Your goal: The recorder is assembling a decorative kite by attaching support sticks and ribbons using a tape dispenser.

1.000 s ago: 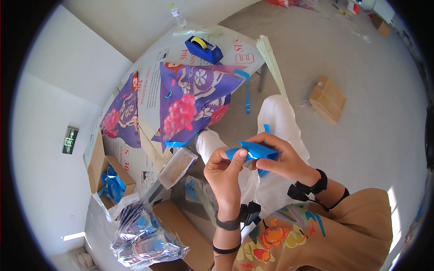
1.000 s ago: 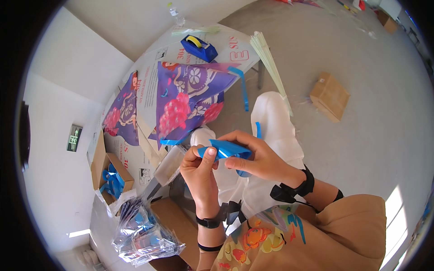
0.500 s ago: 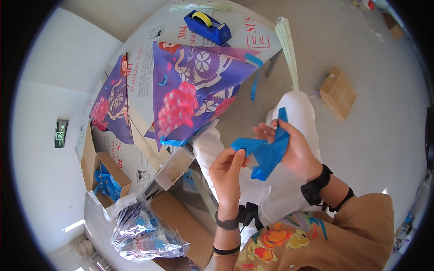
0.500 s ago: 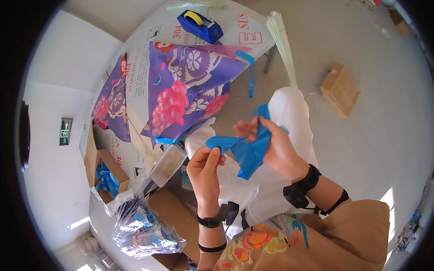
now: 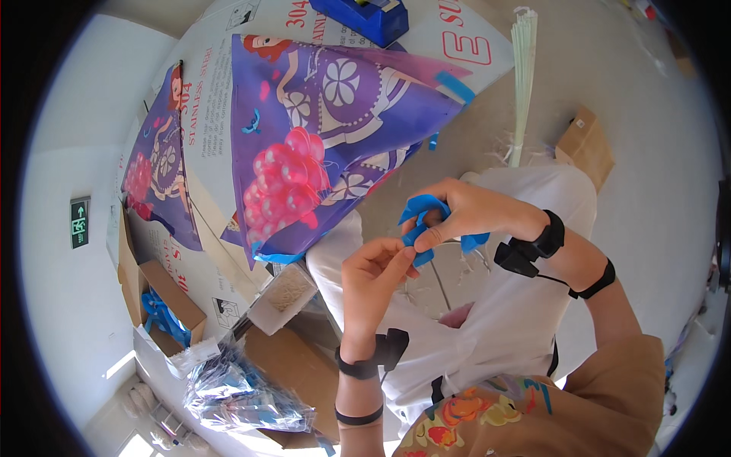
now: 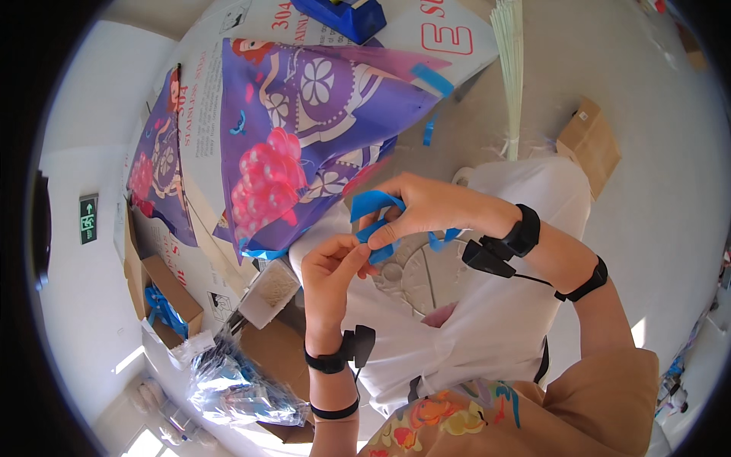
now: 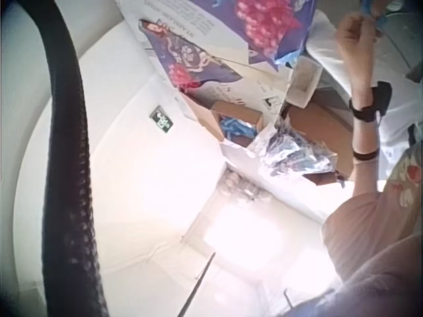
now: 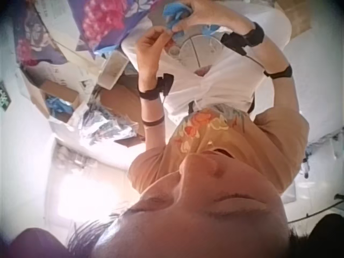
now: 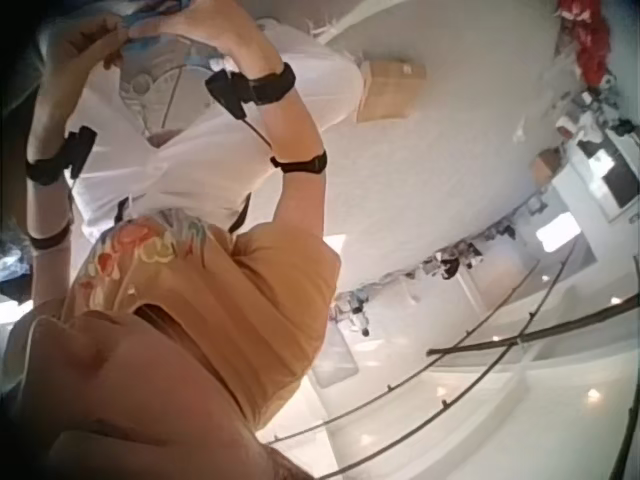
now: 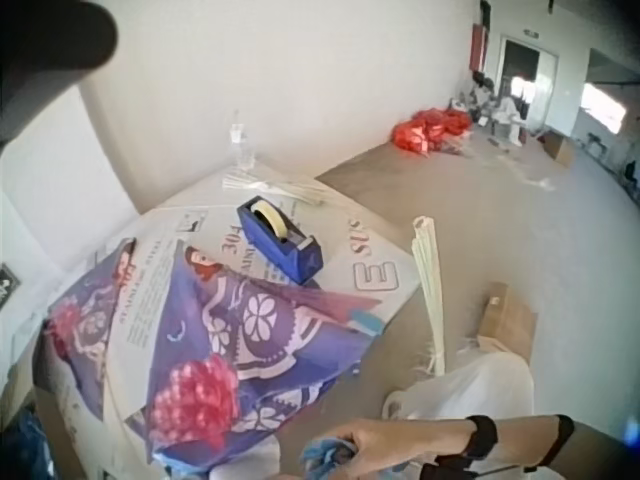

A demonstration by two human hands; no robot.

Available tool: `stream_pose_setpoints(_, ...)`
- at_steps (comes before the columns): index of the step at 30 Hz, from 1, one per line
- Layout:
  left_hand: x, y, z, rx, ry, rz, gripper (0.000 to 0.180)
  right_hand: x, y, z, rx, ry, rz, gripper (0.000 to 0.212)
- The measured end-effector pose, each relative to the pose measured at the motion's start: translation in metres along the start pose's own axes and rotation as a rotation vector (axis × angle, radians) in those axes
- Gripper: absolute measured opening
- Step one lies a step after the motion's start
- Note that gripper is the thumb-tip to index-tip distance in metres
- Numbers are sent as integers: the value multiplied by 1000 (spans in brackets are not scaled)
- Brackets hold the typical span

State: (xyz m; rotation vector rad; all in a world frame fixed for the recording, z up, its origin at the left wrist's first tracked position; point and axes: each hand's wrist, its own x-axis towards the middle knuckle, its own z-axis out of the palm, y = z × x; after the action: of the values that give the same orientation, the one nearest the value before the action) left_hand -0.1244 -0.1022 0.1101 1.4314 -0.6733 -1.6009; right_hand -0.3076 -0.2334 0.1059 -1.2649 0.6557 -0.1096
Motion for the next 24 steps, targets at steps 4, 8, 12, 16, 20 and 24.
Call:
stream_pose_setpoints(4,15,-8,-2,-127,-41,-32,17,8,7,-14,117,-7,25,27)
stream_pose_setpoints(8,30,-24,6,-393,-115,-9,20,5,18,-24,249,32,32,27)
stream_pose_setpoints(12,40,-21,22,-408,-117,-7,21,-5,14,-36,291,76,52,27)
stream_pose_setpoints(16,48,-19,38,-346,-70,-3,21,-12,22,-44,359,88,-56,27)
stream_pose_setpoints(20,50,-15,56,-337,-18,6,20,-20,24,-44,426,165,-164,27)
stream_pose_setpoints(24,54,-10,71,-357,7,8,18,-33,24,-57,399,78,-142,30)
